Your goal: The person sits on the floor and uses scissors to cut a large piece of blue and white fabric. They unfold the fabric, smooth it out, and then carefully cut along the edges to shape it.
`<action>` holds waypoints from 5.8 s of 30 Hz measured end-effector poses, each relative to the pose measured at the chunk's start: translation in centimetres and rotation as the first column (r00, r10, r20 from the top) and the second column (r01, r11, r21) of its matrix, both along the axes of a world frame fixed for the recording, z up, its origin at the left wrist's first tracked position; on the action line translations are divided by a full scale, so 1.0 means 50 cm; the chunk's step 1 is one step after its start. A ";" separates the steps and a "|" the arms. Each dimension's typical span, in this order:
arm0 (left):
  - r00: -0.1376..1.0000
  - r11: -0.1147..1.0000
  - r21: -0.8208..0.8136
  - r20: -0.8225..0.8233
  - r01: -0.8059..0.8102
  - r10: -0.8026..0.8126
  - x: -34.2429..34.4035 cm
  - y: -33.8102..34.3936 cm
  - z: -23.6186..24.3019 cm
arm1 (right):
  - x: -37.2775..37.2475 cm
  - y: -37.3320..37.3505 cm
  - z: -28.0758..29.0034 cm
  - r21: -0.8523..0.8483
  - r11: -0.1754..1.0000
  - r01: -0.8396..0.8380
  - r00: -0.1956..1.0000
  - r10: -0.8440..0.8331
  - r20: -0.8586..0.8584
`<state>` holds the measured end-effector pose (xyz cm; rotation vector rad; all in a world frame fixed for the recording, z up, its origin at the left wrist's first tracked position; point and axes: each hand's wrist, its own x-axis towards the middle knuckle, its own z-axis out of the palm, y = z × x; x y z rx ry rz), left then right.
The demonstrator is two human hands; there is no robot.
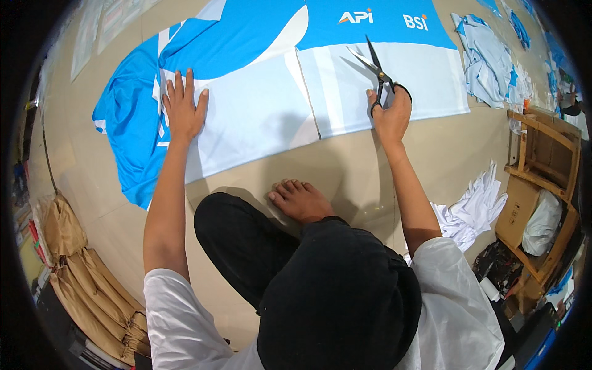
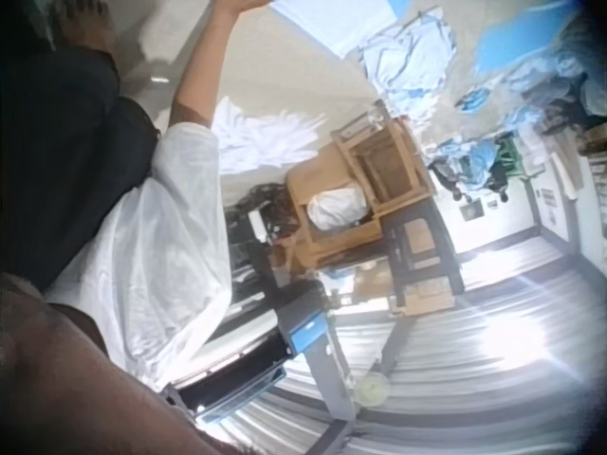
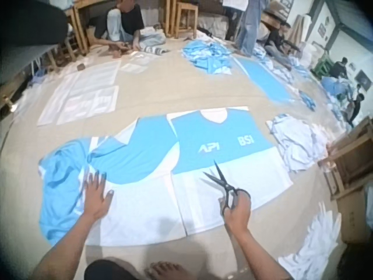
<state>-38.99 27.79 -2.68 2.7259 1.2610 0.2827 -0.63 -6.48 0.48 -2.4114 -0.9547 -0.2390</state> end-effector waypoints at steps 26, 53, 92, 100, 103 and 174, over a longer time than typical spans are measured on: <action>0.995 0.995 0.020 0.004 0.100 -0.100 0.059 -0.007 0.016 | 0.090 -0.124 0.028 -0.026 0.990 0.140 0.987 -0.142 -0.081; 0.720 0.623 -0.380 0.211 0.684 -0.661 0.177 -0.330 0.121 | -0.226 -0.101 0.087 0.089 0.996 -0.001 0.822 0.051 -0.567; 0.839 0.836 -0.200 0.329 0.511 -0.434 0.218 -0.252 0.117 | -0.364 -0.026 0.064 -0.078 0.997 -0.001 0.041 -0.078 -0.996; 0.800 0.820 -0.214 0.445 0.531 -0.402 0.216 -0.219 0.102 | -0.360 -0.016 0.070 -0.054 0.996 0.075 -0.146 -0.042 -0.988; 0.768 0.803 -0.202 0.490 0.560 -0.413 0.220 -0.206 0.110 | -0.371 0.009 0.079 -0.021 0.995 0.100 -0.160 -0.005 -0.987; 0.738 0.652 -0.481 0.649 0.586 -0.184 0.221 -0.168 0.087 | -0.454 0.195 0.078 0.043 0.861 0.506 -0.186 0.158 -0.970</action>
